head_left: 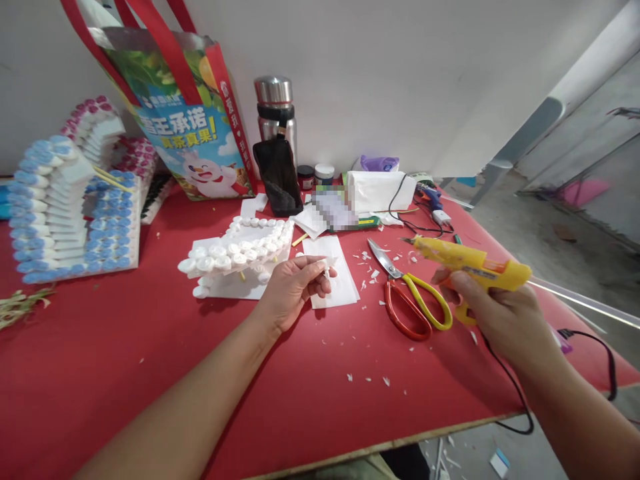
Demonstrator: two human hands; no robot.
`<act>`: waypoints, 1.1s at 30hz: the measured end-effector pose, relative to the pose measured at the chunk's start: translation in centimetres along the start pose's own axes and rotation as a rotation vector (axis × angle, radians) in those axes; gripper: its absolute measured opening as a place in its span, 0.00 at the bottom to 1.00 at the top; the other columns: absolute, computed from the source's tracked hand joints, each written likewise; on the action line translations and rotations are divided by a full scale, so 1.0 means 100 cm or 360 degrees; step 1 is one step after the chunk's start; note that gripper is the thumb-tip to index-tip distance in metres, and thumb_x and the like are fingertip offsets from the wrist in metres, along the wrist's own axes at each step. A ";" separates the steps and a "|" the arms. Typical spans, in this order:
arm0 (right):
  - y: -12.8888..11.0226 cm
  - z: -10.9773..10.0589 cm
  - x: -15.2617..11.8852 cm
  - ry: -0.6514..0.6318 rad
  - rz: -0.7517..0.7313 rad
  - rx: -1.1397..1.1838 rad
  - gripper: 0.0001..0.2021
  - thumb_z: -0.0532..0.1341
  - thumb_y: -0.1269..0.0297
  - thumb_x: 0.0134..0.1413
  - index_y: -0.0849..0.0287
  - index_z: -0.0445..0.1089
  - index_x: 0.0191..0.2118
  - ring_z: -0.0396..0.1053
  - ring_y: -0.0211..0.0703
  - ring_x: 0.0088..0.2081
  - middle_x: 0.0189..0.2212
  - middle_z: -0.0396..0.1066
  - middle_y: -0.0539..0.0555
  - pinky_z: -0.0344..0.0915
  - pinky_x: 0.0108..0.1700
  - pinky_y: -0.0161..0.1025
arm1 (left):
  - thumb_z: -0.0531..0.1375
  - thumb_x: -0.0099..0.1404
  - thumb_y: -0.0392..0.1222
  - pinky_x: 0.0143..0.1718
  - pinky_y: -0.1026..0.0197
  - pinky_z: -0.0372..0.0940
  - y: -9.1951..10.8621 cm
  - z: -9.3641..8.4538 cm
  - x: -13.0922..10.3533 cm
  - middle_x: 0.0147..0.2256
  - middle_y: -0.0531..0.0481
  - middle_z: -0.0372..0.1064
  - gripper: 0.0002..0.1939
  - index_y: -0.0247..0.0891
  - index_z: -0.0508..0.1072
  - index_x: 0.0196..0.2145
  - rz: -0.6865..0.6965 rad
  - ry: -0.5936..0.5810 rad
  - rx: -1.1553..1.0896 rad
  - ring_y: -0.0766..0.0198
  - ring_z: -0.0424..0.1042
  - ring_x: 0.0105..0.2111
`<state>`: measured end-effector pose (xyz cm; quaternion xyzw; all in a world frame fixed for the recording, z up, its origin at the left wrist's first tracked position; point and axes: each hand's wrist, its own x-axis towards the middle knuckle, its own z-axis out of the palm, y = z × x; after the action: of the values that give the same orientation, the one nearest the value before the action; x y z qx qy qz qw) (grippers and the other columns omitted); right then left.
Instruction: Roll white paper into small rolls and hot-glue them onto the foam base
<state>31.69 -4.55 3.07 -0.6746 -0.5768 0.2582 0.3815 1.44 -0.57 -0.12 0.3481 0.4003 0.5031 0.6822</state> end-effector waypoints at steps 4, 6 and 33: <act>-0.023 0.021 -0.022 -0.0234 -0.0142 0.0097 0.20 0.64 0.44 0.56 0.59 0.78 0.36 0.69 0.45 0.28 0.29 0.76 0.56 0.67 0.29 0.40 | 0.70 0.59 0.41 0.28 0.65 0.67 -0.001 0.004 -0.002 0.30 0.46 0.78 0.12 0.31 0.77 0.37 0.0008 0.0010 0.0004 0.70 0.73 0.24; -0.031 0.032 -0.026 -0.0365 -0.0273 0.0103 0.18 0.63 0.46 0.59 0.58 0.78 0.34 0.67 0.44 0.26 0.26 0.74 0.54 0.67 0.29 0.40 | 0.69 0.59 0.41 0.29 0.65 0.68 -0.001 0.007 -0.003 0.31 0.46 0.78 0.12 0.31 0.78 0.38 0.0023 0.0003 0.0024 0.69 0.73 0.24; -0.038 0.055 -0.018 -0.0377 -0.0671 -0.0161 0.22 0.59 0.50 0.65 0.57 0.60 0.23 0.54 0.37 0.24 0.20 0.55 0.47 0.53 0.27 0.37 | 0.68 0.61 0.41 0.31 0.64 0.70 0.001 0.010 -0.007 0.33 0.45 0.78 0.12 0.29 0.78 0.39 -0.0006 -0.0130 0.0015 0.69 0.74 0.25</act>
<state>24.78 -4.99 2.86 -0.5226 -0.7578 0.2209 0.3224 2.23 -1.29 0.52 0.3708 0.3751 0.4853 0.6973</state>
